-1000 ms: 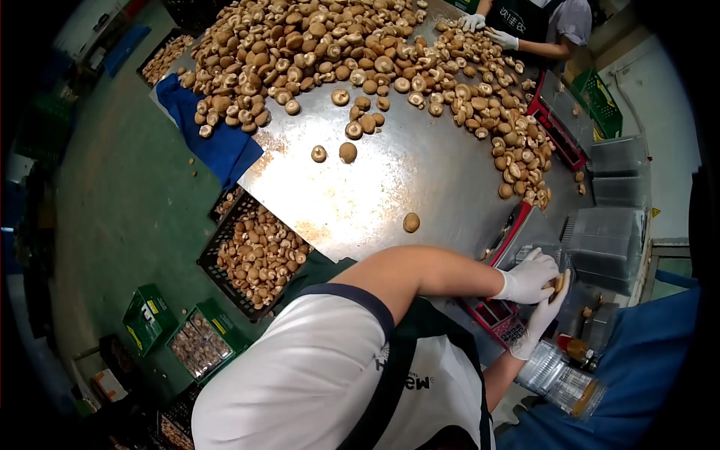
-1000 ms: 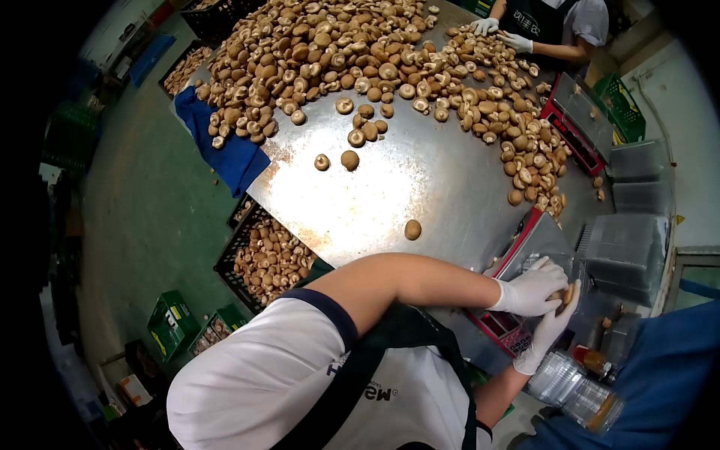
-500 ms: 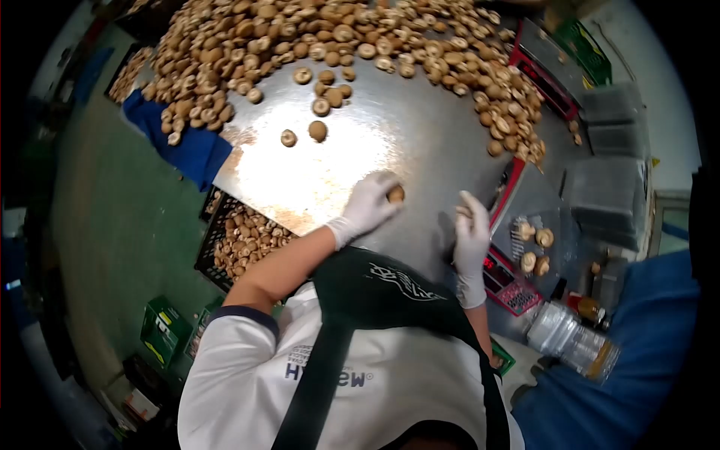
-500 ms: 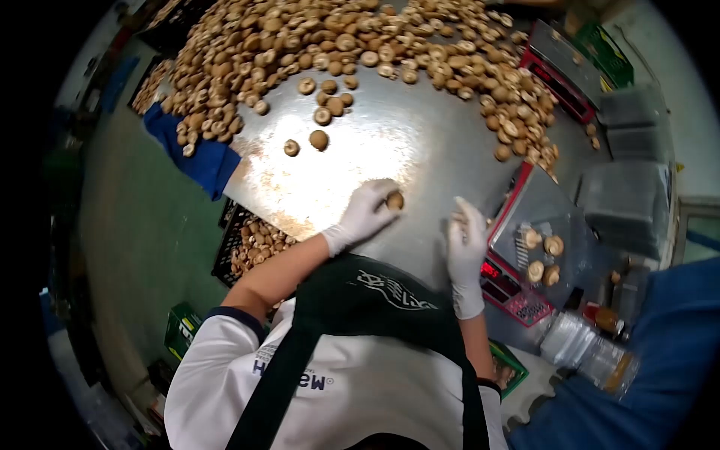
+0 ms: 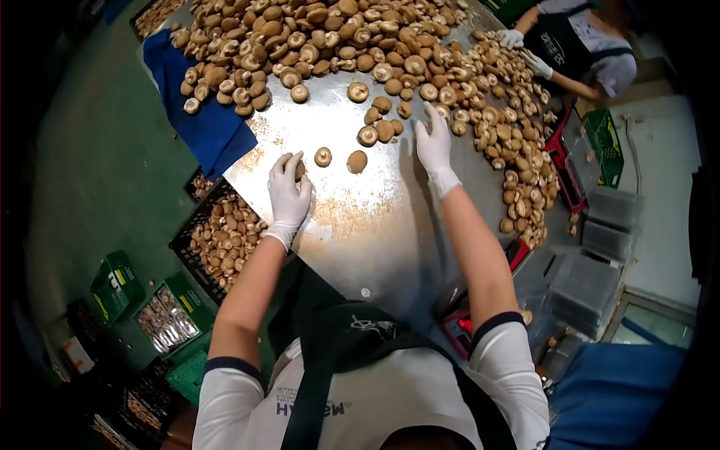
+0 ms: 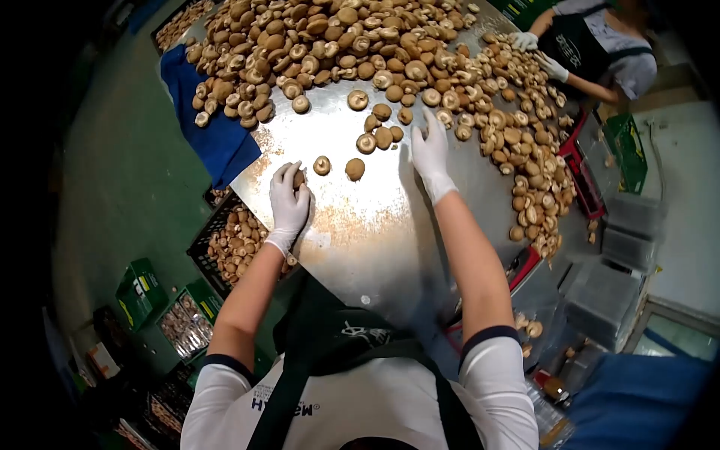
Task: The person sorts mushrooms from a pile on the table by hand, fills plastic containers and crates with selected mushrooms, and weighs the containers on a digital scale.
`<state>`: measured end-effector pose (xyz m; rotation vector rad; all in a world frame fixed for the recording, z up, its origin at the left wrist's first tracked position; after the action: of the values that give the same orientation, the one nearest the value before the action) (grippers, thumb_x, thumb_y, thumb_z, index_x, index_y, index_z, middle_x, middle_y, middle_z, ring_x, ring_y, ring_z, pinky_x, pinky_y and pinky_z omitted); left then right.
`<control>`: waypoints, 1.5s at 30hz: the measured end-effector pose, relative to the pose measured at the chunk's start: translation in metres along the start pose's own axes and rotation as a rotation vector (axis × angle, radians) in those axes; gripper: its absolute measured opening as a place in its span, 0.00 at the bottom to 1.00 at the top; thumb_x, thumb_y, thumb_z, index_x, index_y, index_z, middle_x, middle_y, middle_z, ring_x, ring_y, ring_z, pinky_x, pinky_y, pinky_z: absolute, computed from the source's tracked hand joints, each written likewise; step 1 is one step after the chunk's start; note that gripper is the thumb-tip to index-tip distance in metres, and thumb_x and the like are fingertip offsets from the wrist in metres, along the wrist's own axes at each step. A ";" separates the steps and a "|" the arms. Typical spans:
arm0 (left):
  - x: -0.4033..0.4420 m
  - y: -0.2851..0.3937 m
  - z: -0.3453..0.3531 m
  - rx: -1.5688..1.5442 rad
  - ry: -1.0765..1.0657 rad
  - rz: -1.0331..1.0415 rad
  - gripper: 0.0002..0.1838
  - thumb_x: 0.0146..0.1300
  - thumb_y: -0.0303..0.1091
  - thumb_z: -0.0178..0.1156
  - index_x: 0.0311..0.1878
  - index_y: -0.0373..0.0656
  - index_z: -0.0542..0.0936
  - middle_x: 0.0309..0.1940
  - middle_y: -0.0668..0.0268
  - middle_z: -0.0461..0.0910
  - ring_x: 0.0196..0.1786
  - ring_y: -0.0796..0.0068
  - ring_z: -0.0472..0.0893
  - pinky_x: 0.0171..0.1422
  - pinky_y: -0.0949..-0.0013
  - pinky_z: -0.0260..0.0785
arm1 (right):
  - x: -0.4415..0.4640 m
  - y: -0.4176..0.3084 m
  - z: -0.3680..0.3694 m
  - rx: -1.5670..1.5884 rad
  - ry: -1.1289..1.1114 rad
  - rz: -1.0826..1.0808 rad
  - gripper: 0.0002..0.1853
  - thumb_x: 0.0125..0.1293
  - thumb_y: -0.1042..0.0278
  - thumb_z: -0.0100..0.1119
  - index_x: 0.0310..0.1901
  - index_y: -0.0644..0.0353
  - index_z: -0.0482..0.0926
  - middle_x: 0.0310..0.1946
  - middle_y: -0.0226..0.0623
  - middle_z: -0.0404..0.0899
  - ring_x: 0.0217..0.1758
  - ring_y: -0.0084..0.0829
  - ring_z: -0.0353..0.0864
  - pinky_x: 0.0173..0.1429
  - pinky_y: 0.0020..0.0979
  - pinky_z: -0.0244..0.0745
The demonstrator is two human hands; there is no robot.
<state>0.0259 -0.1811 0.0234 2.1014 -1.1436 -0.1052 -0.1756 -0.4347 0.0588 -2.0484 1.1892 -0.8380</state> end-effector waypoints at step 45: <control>-0.193 -0.143 -0.073 -1.919 0.335 -0.957 0.12 0.68 0.45 0.58 0.47 0.50 0.78 0.35 0.70 0.80 0.37 0.67 0.81 0.43 0.64 0.75 | -0.240 -0.231 0.210 0.393 -0.904 -0.290 0.21 0.60 0.79 0.58 0.57 0.65 0.73 0.53 0.44 0.76 0.54 0.33 0.76 0.65 0.35 0.68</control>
<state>0.0383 0.0544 -0.0634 0.5782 0.4058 -0.8364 0.0080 -0.0862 0.0567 -1.9203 0.2139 -0.1615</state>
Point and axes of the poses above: each hand's wrist, its own x-axis towards the middle knuckle, its own z-axis out of the palm, y = z × x, the point moved 5 cm from there along x, towards the middle knuckle
